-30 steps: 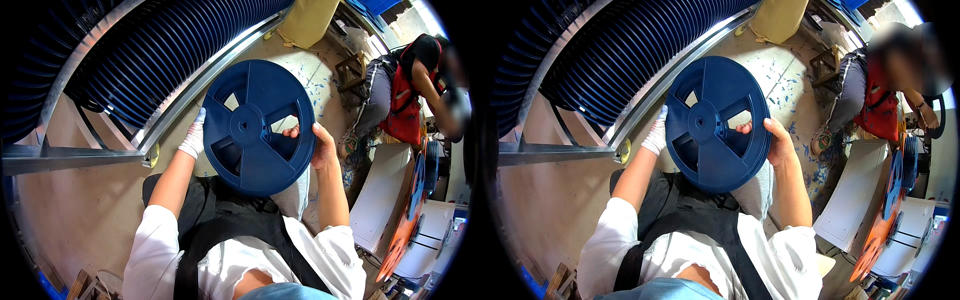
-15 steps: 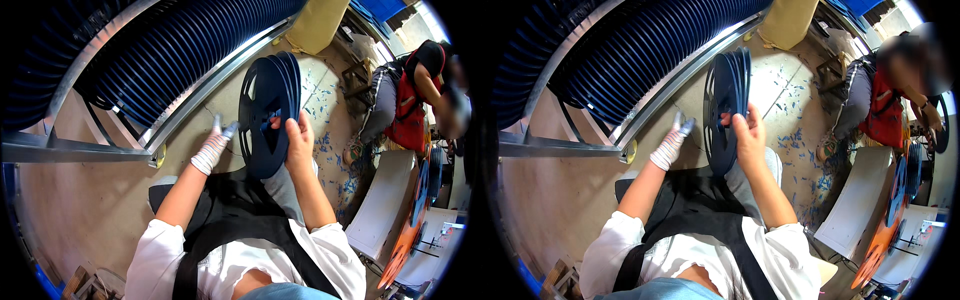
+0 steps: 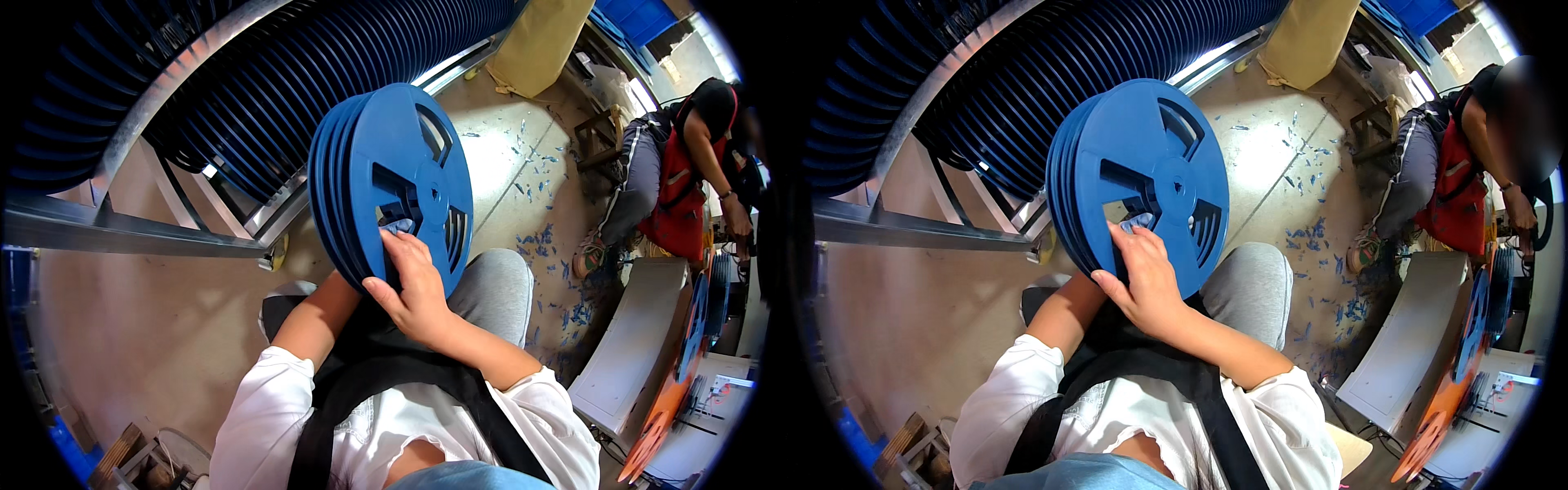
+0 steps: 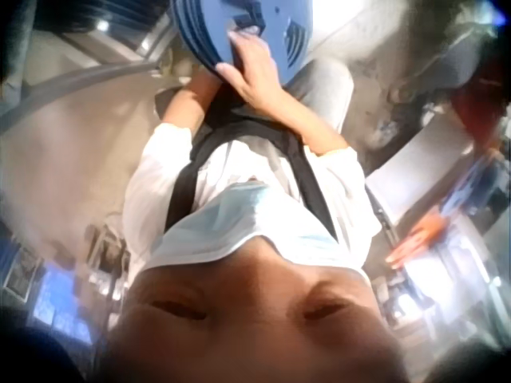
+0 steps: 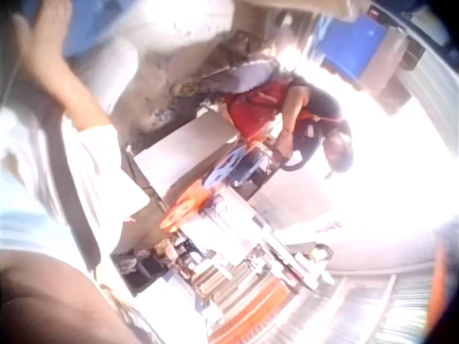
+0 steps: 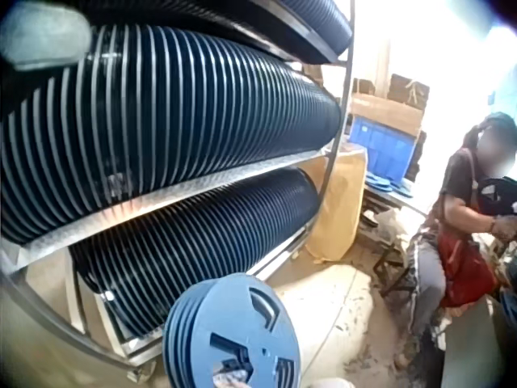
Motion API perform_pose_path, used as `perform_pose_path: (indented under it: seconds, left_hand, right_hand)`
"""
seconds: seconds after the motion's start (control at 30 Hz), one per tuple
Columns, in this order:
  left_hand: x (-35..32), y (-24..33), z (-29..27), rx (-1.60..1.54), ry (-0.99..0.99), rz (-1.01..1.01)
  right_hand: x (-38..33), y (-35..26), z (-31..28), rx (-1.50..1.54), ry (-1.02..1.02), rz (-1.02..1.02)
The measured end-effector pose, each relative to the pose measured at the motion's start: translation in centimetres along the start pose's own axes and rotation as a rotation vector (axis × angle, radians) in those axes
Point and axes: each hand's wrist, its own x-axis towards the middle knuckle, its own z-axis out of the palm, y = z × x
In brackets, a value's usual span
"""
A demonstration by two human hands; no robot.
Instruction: The person sits on the floor and repeatedly picks up blue circular plastic parts from a nearby pile. They place each part into a vertical metal rack, stacking them tightly between existing parts. The person occasionally adjusts the stack to ensure alignment.
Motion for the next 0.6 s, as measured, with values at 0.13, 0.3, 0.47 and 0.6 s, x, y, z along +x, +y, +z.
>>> perform_pose_path:
  seconds: [0.13, 0.3, 0.47, 0.6]
  left_hand:
    - [-0.4, 0.2, 0.2, 0.041, 0.043, 0.024]
    - [-0.1, 0.5, 0.9, 0.112, 0.074, 0.059]
    - [-0.7, 1.5, 2.1, 0.343, 0.112, 0.111]
    - [-1.5, 2.1, 4.2, 0.675, 0.147, 0.110]
  right_hand:
    - [0.0, -0.4, -0.7, -0.012, -0.070, -0.039]
    - [-0.8, 0.2, -5.2, -0.047, -0.073, 0.141]
    - [-1.9, 5.3, -13.2, 0.283, 0.413, 0.442]
    - [-4.0, 7.7, -19.3, 0.723, 0.743, 0.144]
